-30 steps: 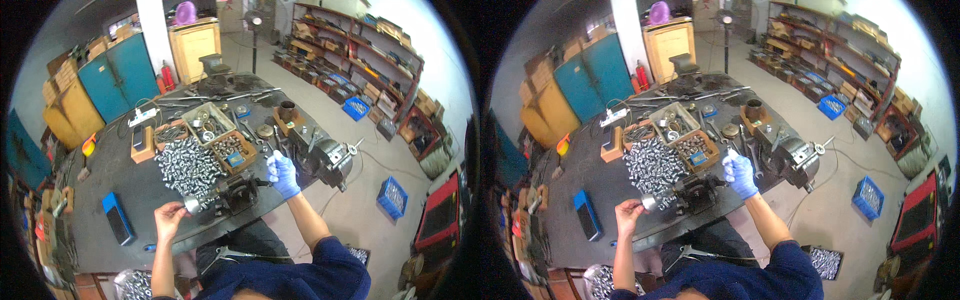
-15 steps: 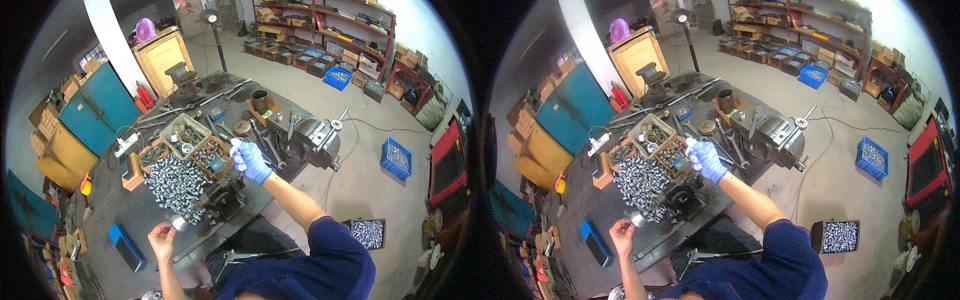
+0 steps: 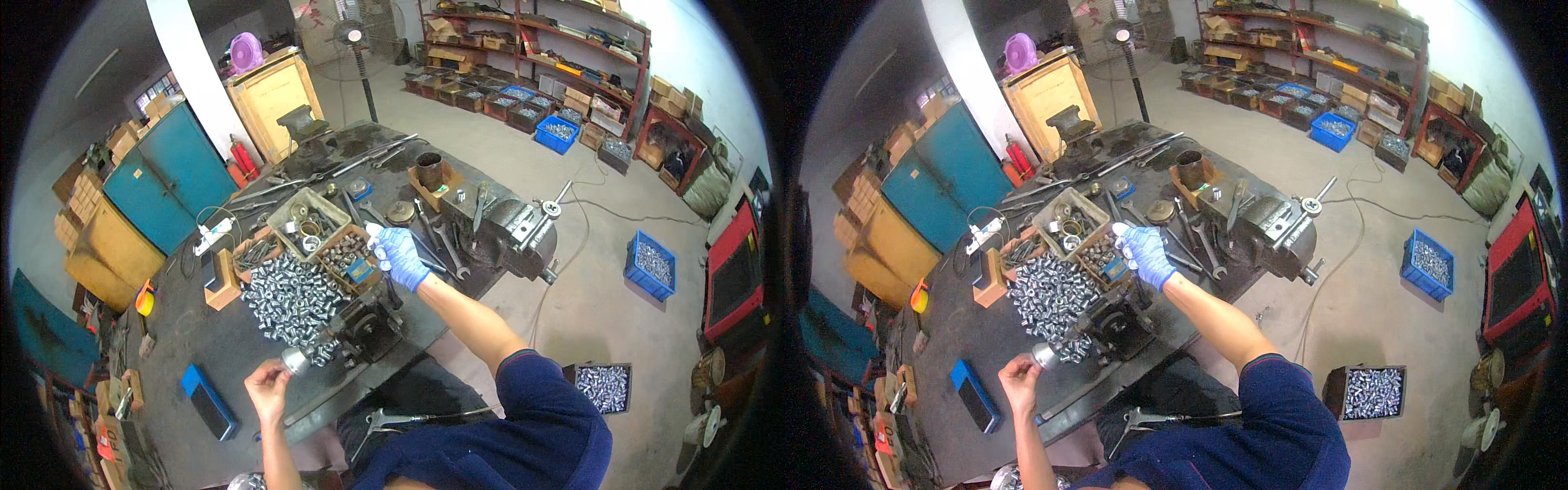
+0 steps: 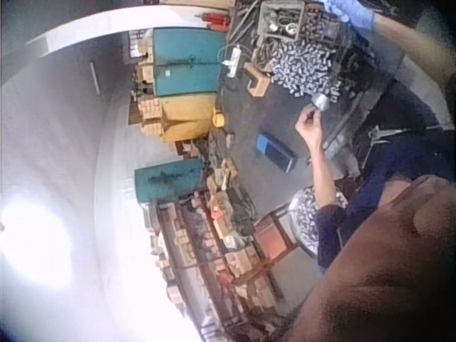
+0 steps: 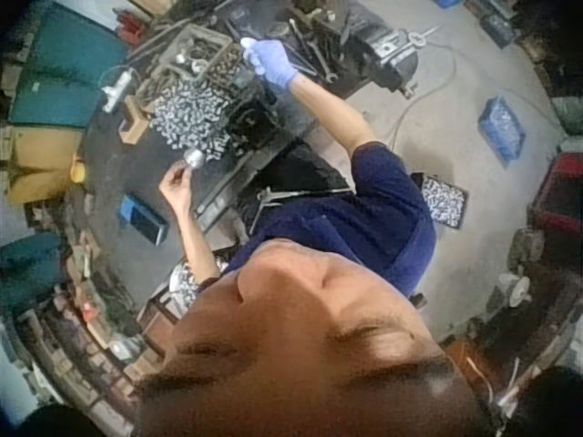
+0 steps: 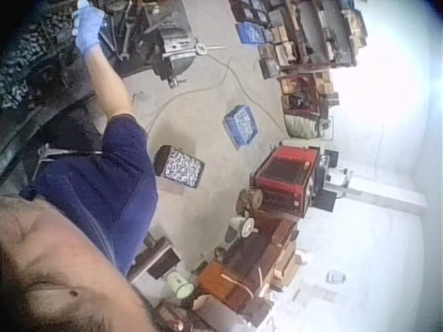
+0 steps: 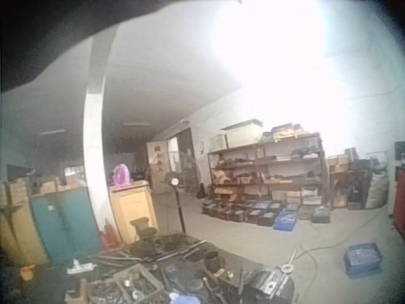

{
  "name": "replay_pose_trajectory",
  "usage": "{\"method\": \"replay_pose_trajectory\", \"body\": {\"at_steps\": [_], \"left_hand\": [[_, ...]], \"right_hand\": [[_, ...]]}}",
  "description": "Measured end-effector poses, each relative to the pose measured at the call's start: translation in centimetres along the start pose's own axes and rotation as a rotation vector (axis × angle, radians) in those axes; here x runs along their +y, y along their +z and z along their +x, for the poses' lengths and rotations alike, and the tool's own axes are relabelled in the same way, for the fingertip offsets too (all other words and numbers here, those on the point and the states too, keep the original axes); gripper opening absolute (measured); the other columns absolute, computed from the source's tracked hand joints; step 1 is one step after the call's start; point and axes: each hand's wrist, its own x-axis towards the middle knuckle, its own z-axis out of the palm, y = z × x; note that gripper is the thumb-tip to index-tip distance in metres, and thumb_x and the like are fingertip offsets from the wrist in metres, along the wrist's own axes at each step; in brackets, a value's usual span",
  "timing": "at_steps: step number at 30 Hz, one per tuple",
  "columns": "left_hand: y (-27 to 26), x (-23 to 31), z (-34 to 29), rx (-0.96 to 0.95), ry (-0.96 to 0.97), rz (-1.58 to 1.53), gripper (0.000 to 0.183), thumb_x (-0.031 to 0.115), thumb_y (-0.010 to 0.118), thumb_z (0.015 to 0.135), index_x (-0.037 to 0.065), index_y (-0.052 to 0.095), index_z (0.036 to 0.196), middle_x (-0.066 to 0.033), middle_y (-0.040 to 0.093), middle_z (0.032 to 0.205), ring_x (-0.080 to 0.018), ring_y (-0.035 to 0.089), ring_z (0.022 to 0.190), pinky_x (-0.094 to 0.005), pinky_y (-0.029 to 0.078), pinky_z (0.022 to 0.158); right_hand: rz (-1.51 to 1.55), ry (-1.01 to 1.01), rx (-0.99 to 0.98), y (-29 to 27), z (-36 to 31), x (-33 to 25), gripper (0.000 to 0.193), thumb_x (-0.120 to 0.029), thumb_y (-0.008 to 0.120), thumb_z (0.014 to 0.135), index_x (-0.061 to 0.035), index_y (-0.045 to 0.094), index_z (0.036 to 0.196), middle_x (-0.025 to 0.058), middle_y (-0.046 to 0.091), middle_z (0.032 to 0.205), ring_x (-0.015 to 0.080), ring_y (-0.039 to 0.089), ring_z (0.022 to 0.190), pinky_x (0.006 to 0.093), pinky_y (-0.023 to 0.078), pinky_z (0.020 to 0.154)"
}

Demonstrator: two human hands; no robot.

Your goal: The person assembles metal components at a workbench, picking up small metal pieces from a container and a pile on the table and fitting them into a larger mechanical assembly held in a vice.

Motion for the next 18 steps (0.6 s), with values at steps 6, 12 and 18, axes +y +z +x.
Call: {"method": "replay_pose_trajectory", "body": {"at_steps": [6, 12, 18], "left_hand": [[0.4, 0.4, -0.1, 0.002, -0.027, -0.130, 0.006, -0.007, 0.062, 0.073, -0.004, 0.058, 0.077, -0.0072, 0.059, 0.075, -0.0151, 0.056, 0.065, -0.0260, 0.047, 0.061], [0.2, 1.2, 0.5, -0.022, -0.116, -0.039, 0.010, -0.011, 0.060, 0.071, -0.004, 0.057, 0.078, -0.0071, 0.058, 0.075, -0.0151, 0.057, 0.064, -0.0259, 0.048, 0.061], [-0.3, 1.5, 0.3, -0.027, -0.113, 0.087, 0.015, -0.015, 0.060, 0.065, -0.003, 0.056, 0.074, -0.0045, 0.057, 0.077, -0.0107, 0.054, 0.070, -0.0225, 0.044, 0.063]], "right_hand": [[-0.139, -0.060, 0.046, 0.6, 0.2, 0.7, 0.024, -0.023, 0.062, 0.081, -0.0051, 0.059, 0.066, -0.0034, 0.047, 0.049, 0.0037, 0.038, 0.036, 0.0171, 0.026, 0.031], [-0.155, -0.035, 0.002, 0.8, 0.0, 0.1, 0.027, -0.026, 0.063, 0.080, -0.0048, 0.058, 0.063, -0.0036, 0.046, 0.046, 0.0036, 0.037, 0.034, 0.0174, 0.025, 0.031], [-0.264, 0.033, 0.086, -0.4, 2.0, 3.7, 0.022, -0.021, 0.060, 0.080, -0.0061, 0.060, 0.064, -0.0034, 0.050, 0.052, 0.0044, 0.040, 0.038, 0.0199, 0.028, 0.035]]}}
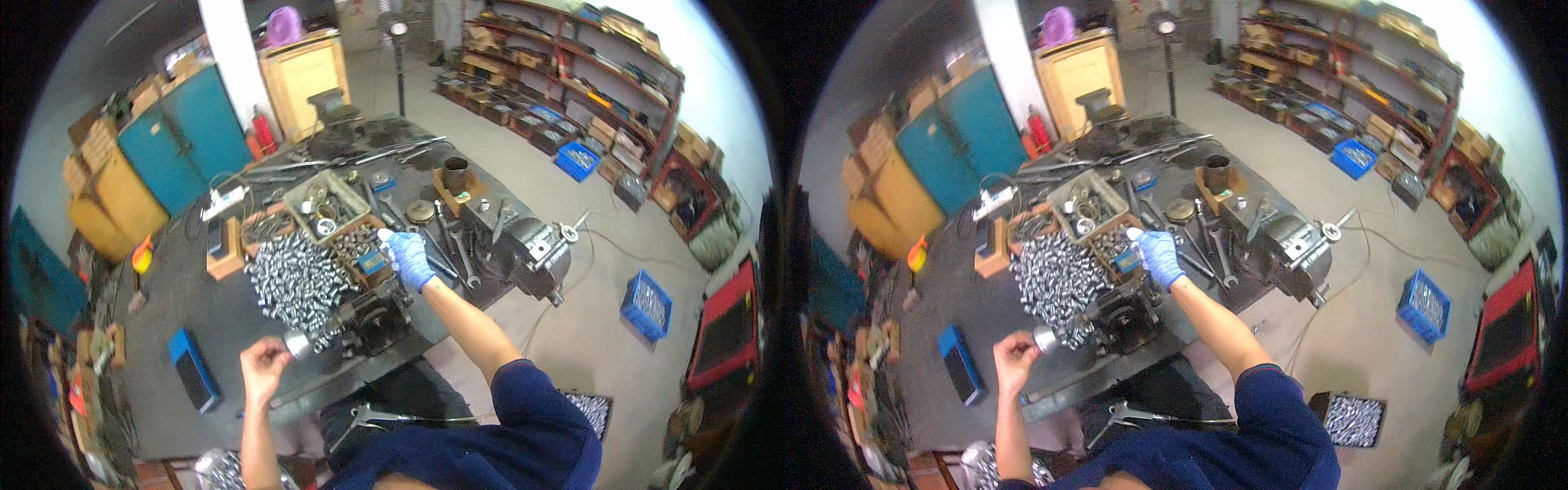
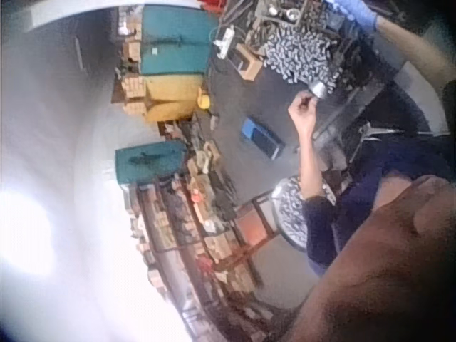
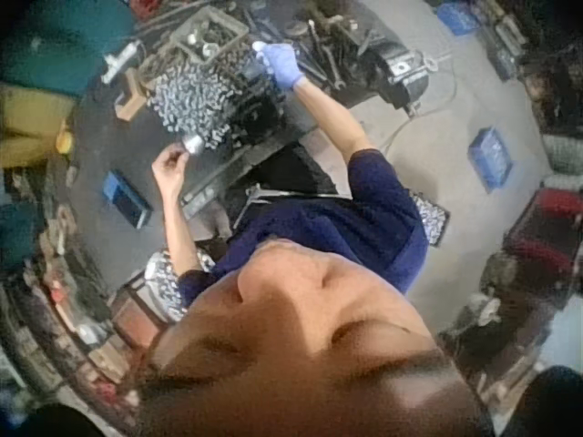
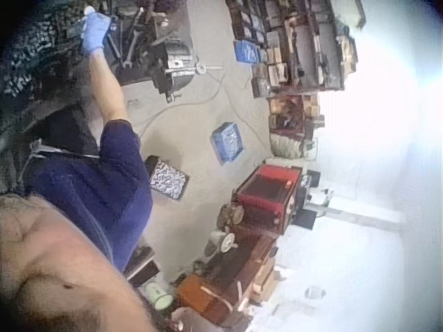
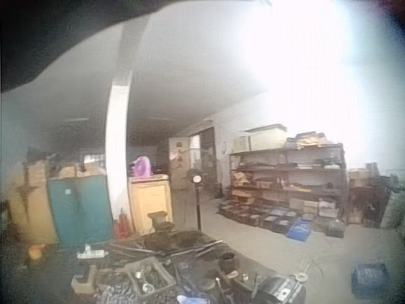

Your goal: The person assembles metal components at a workbench, picking up small metal pieces from a container and a pile on the table and fitting them into a larger mechanical assembly held in a vice.

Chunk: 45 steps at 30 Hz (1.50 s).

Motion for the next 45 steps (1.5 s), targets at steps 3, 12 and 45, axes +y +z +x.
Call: {"method": "replay_pose_trajectory", "body": {"at_steps": [3, 12, 45], "left_hand": [[-0.1, -0.4, 0.5, -0.069, 0.109, 0.054, 0.015, -0.013, 0.062, 0.065, -0.003, 0.057, 0.076, -0.0041, 0.058, 0.079, -0.0104, 0.054, 0.072, -0.0229, 0.045, 0.065], [0.7, -1.4, -0.6, -0.009, -0.044, -0.297, 0.014, -0.006, 0.060, 0.076, -0.007, 0.057, 0.090, -0.0090, 0.061, 0.078, -0.0142, 0.060, 0.068, -0.0255, 0.051, 0.063], [0.8, -2.5, -0.4, -0.031, -0.064, -0.364, 0.011, 0.004, 0.059, 0.081, -0.007, 0.058, 0.083, -0.0092, 0.060, 0.066, -0.0123, 0.057, 0.053, -0.0234, 0.047, 0.049]], "right_hand": [[-0.117, 0.057, -0.006, -2.5, 0.3, 2.8, 0.018, -0.017, 0.049, 0.084, -0.0028, 0.060, 0.084, -0.0021, 0.053, 0.058, 0.0045, 0.040, 0.040, 0.0174, 0.028, 0.032], [0.260, 0.279, 0.053, -8.8, -7.6, 3.8, 0.017, -0.028, 0.053, 0.086, -0.0114, 0.053, 0.083, -0.0013, 0.053, 0.062, 0.0055, 0.038, 0.039, 0.0188, 0.025, 0.030], [0.264, -0.083, -0.130, -0.3, -4.0, -3.7, 0.021, -0.026, 0.055, 0.086, -0.0099, 0.053, 0.073, -0.0012, 0.052, 0.059, 0.0042, 0.041, 0.040, 0.0188, 0.029, 0.030]]}}
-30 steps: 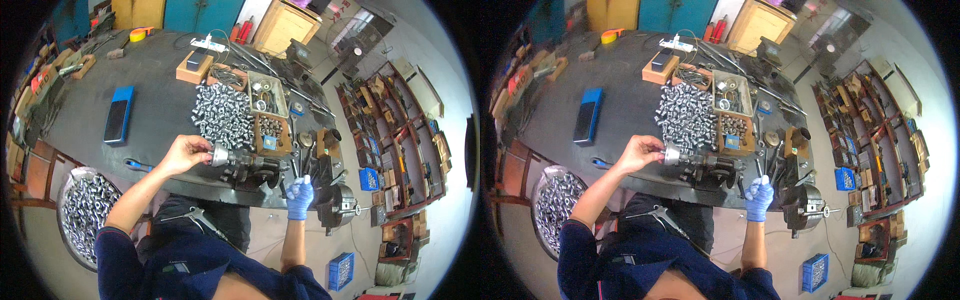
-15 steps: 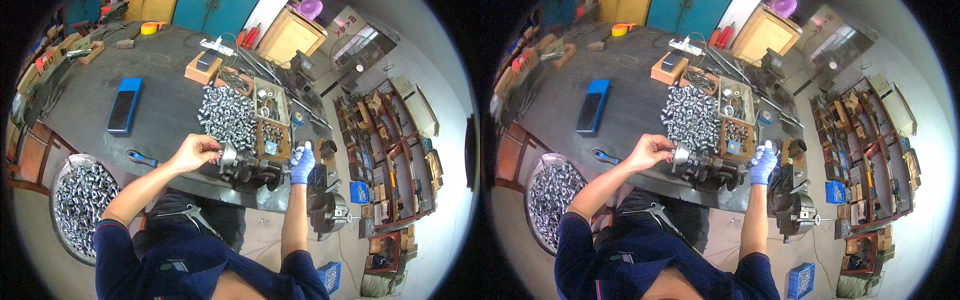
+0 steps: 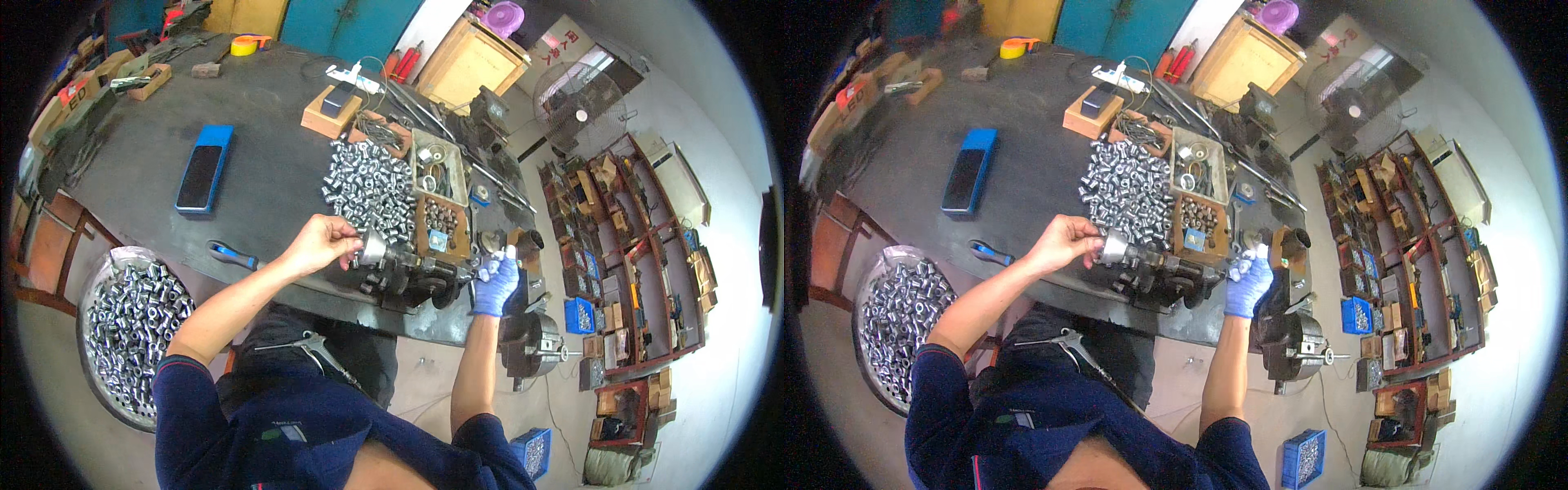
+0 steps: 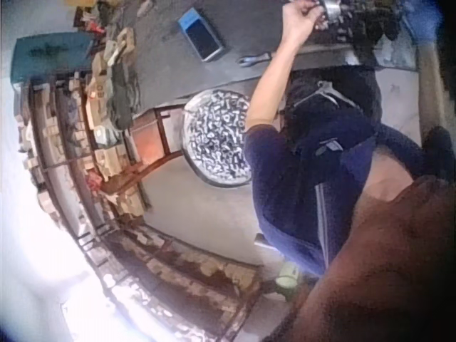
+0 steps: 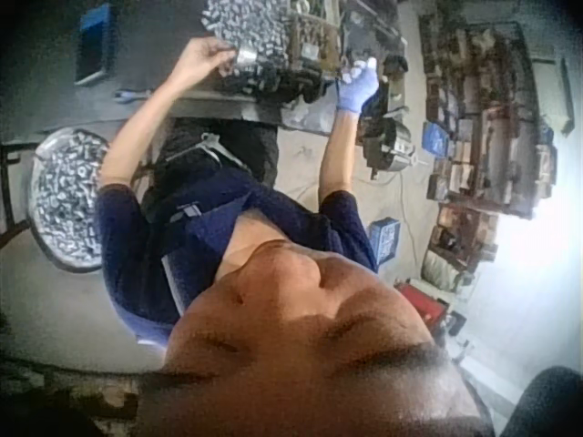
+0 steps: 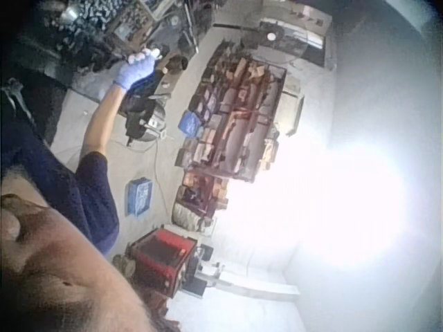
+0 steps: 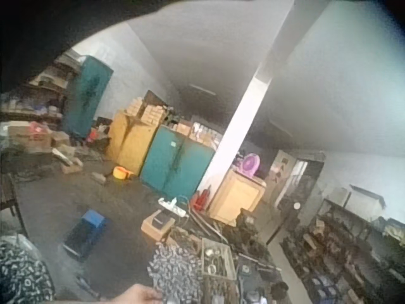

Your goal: The person assembles metal components at a workbench, picking up small metal pieces from a container and a pile on the table and fitting them into a larger mechanical assembly held in a vice.

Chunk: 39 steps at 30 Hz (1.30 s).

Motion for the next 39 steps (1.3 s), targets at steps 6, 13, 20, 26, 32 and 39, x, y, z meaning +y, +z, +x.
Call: {"method": "replay_pose_trajectory", "body": {"at_steps": [6, 13, 20, 26, 32, 39], "left_hand": [[-0.1, 0.3, -0.4, 0.039, -0.066, 0.028, 0.021, 0.014, 0.058, 0.084, -0.005, 0.056, 0.077, -0.0079, 0.057, 0.061, -0.0127, 0.055, 0.049, -0.0240, 0.046, 0.045], [-0.5, -0.1, -0.2, 0.028, -0.060, -0.019, 0.025, 0.020, 0.058, 0.084, -0.004, 0.056, 0.077, -0.0102, 0.058, 0.063, -0.0163, 0.057, 0.051, -0.0264, 0.047, 0.047], [-0.6, 0.5, -0.4, 0.019, -0.066, -0.145, 0.023, 0.016, 0.061, 0.081, -0.005, 0.055, 0.087, -0.0132, 0.060, 0.072, -0.0189, 0.060, 0.057, -0.0279, 0.049, 0.055], [-0.9, 0.3, -0.3, 0.025, -0.045, -0.138, 0.019, 0.012, 0.062, 0.080, -0.004, 0.056, 0.088, -0.0108, 0.060, 0.072, -0.0184, 0.060, 0.060, -0.0280, 0.050, 0.057], [-7.2, 3.2, -8.2, 0.174, -0.172, 0.160, 0.012, 0.007, 0.061, 0.080, -0.002, 0.057, 0.085, -0.0078, 0.060, 0.069, -0.0135, 0.058, 0.059, -0.0241, 0.047, 0.054], [-14.1, 3.6, -23.6, 0.531, -0.493, 0.703, 0.009, 0.004, 0.059, 0.069, -0.003, 0.056, 0.065, -0.0073, 0.055, 0.054, -0.0155, 0.054, 0.047, -0.0267, 0.042, 0.045]], "right_hand": [[-0.007, 0.021, 0.003, -2.5, -6.9, -0.5, 0.038, -0.036, 0.049, 0.088, -0.0055, 0.055, 0.066, 0.0010, 0.051, 0.053, 0.0063, 0.040, 0.037, 0.0190, 0.029, 0.030], [-0.138, 0.201, 0.263, -7.2, -2.7, 6.8, 0.019, -0.026, 0.055, 0.086, -0.0111, 0.054, 0.074, -0.0036, 0.049, 0.055, 0.0055, 0.040, 0.039, 0.0186, 0.028, 0.032], [-0.306, 0.131, 0.187, -3.0, 4.4, 5.4, 0.031, -0.031, 0.061, 0.082, -0.0117, 0.052, 0.060, -0.0030, 0.045, 0.046, 0.0064, 0.041, 0.035, 0.0199, 0.027, 0.030], [0.095, -0.103, 0.030, -0.3, -0.7, 0.3, 0.029, -0.029, 0.048, 0.090, -0.0072, 0.052, 0.071, -0.0009, 0.046, 0.053, 0.0063, 0.037, 0.038, 0.0196, 0.030, 0.032], [0.082, -0.023, -0.114, -4.4, -6.9, 0.2, 0.032, -0.031, 0.049, 0.090, -0.0035, 0.054, 0.075, 0.0008, 0.047, 0.053, 0.0059, 0.039, 0.041, 0.0196, 0.030, 0.033], [-0.077, 0.210, 0.209, -7.1, -5.3, 5.4, 0.030, -0.033, 0.050, 0.088, -0.0076, 0.056, 0.072, -0.0004, 0.052, 0.055, 0.0061, 0.042, 0.039, 0.0187, 0.029, 0.029]]}}
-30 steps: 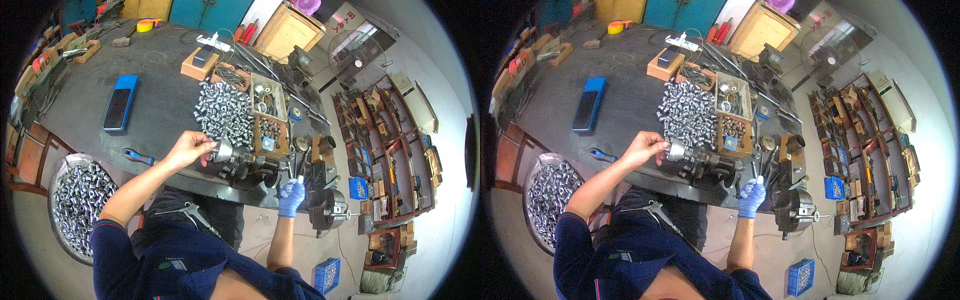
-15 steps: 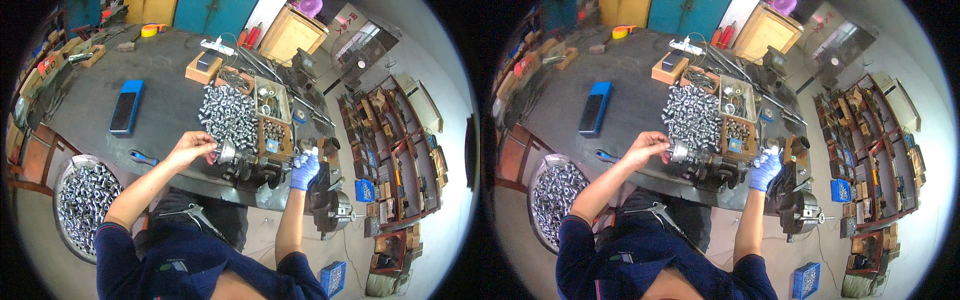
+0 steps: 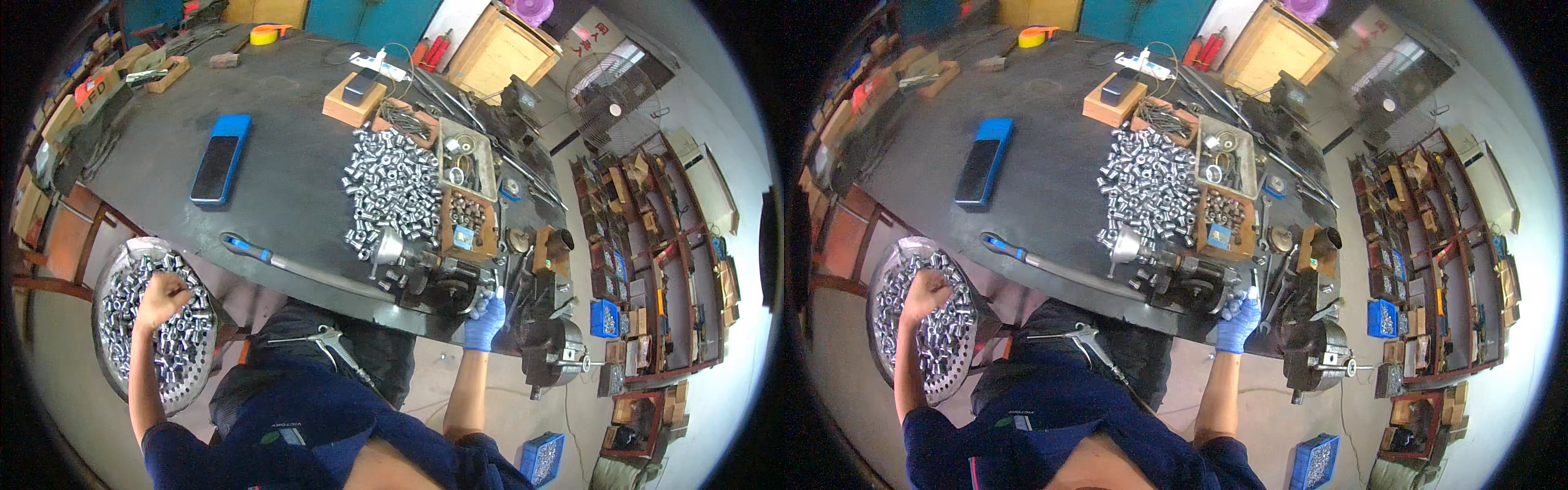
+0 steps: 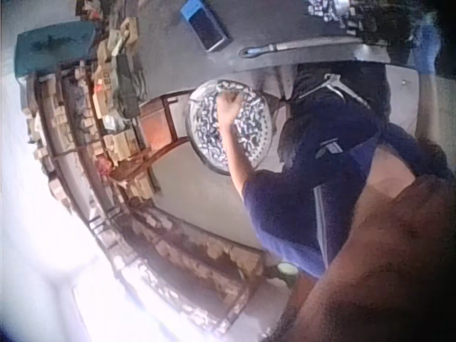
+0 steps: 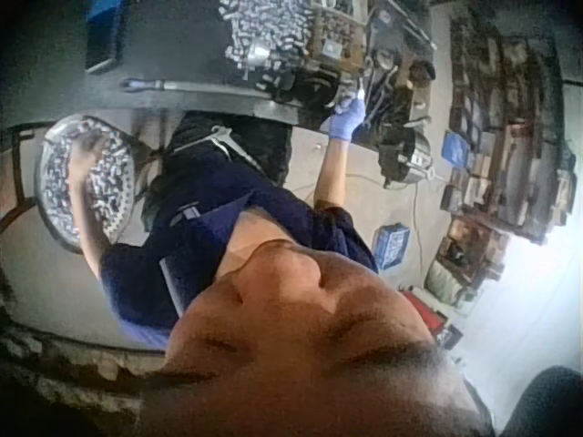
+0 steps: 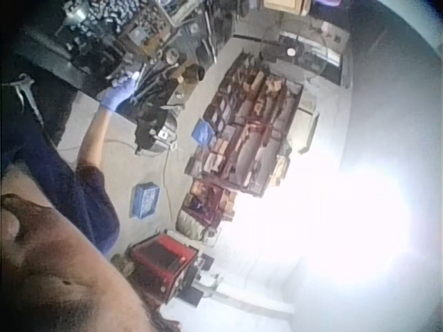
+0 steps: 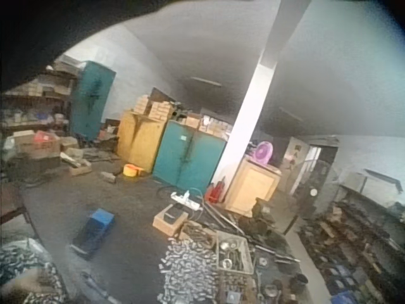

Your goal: The person assembles metal components at a workbench, picking up small metal pieces from a container and a pile on the table and fitting them into a larger mechanical assembly held in a vice.

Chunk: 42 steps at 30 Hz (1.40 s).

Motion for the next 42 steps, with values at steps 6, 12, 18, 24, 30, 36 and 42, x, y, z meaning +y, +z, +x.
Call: {"method": "replay_pose_trajectory", "body": {"at_steps": [6, 12, 18, 24, 30, 36, 42], "left_hand": [[0.4, 0.1, -0.1, 0.250, 0.098, 0.692, 0.012, 0.010, 0.061, 0.065, 0.001, 0.060, 0.072, -0.0196, 0.057, 0.068, -0.0350, 0.058, 0.068, -0.0408, 0.045, 0.060], [12.4, 10.7, 8.2, 0.035, 0.760, 0.353, 0.023, 0.011, 0.061, 0.070, 0.006, 0.060, 0.093, -0.0142, 0.056, 0.082, -0.0335, 0.058, 0.075, -0.0412, 0.047, 0.065], [20.9, 12.6, 14.4, -0.049, 0.956, 0.584, 0.032, 0.015, 0.065, 0.067, 0.009, 0.054, 0.096, -0.0121, 0.053, 0.083, -0.0325, 0.056, 0.072, -0.0407, 0.043, 0.067], [22.2, 11.3, 16.1, 0.033, 1.027, 0.549, 0.029, 0.015, 0.064, 0.066, 0.008, 0.054, 0.092, -0.0115, 0.056, 0.075, -0.0296, 0.058, 0.071, -0.0387, 0.042, 0.070], [19.4, 12.9, 14.5, -0.203, 0.569, 0.014, 0.024, 0.007, 0.067, 0.070, -0.001, 0.054, 0.088, -0.0059, 0.058, 0.076, -0.0134, 0.057, 0.066, -0.0290, 0.045, 0.059], [16.8, 17.3, 10.1, -0.557, 0.487, -0.845, 0.019, 0.002, 0.062, 0.078, -0.006, 0.057, 0.095, -0.0084, 0.060, 0.075, -0.0148, 0.059, 0.066, -0.0262, 0.050, 0.065], [17.6, 17.8, 10.6, -0.573, 0.503, -0.770, 0.015, -0.001, 0.061, 0.078, -0.009, 0.059, 0.091, -0.0118, 0.061, 0.079, -0.0168, 0.061, 0.067, -0.0264, 0.050, 0.062]], "right_hand": [[0.096, 0.072, -0.041, -0.9, 2.2, 0.7, 0.022, -0.031, 0.050, 0.087, -0.0097, 0.054, 0.081, -0.0042, 0.053, 0.059, 0.0051, 0.041, 0.038, 0.0176, 0.030, 0.030], [0.117, 0.033, -0.119, -1.4, 2.0, 1.0, 0.021, -0.030, 0.050, 0.088, -0.0101, 0.052, 0.082, -0.0036, 0.054, 0.063, 0.0045, 0.043, 0.042, 0.0175, 0.030, 0.031], [0.078, -0.008, 0.014, -0.8, 1.2, 0.9, 0.032, -0.033, 0.050, 0.088, -0.0092, 0.056, 0.067, -0.0007, 0.050, 0.051, 0.0062, 0.040, 0.036, 0.0177, 0.028, 0.029], [0.071, 0.015, 0.009, -1.0, 0.9, 0.9, 0.032, -0.035, 0.051, 0.087, -0.0098, 0.056, 0.068, -0.0013, 0.051, 0.051, 0.0060, 0.040, 0.037, 0.0178, 0.029, 0.030], [0.104, -0.005, 0.037, -1.7, 1.3, 1.1, 0.032, -0.035, 0.052, 0.086, -0.0105, 0.056, 0.066, -0.0026, 0.048, 0.049, 0.0059, 0.039, 0.036, 0.0174, 0.028, 0.031], [0.055, 0.013, 0.050, -1.5, 1.2, 1.1, 0.034, -0.037, 0.053, 0.085, -0.0110, 0.054, 0.063, -0.0025, 0.046, 0.048, 0.0065, 0.037, 0.036, 0.0180, 0.027, 0.031], [0.056, 0.013, 0.080, -1.5, 1.2, 1.0, 0.035, -0.038, 0.054, 0.085, -0.0112, 0.053, 0.062, -0.0030, 0.044, 0.047, 0.0069, 0.035, 0.035, 0.0189, 0.026, 0.031]]}}
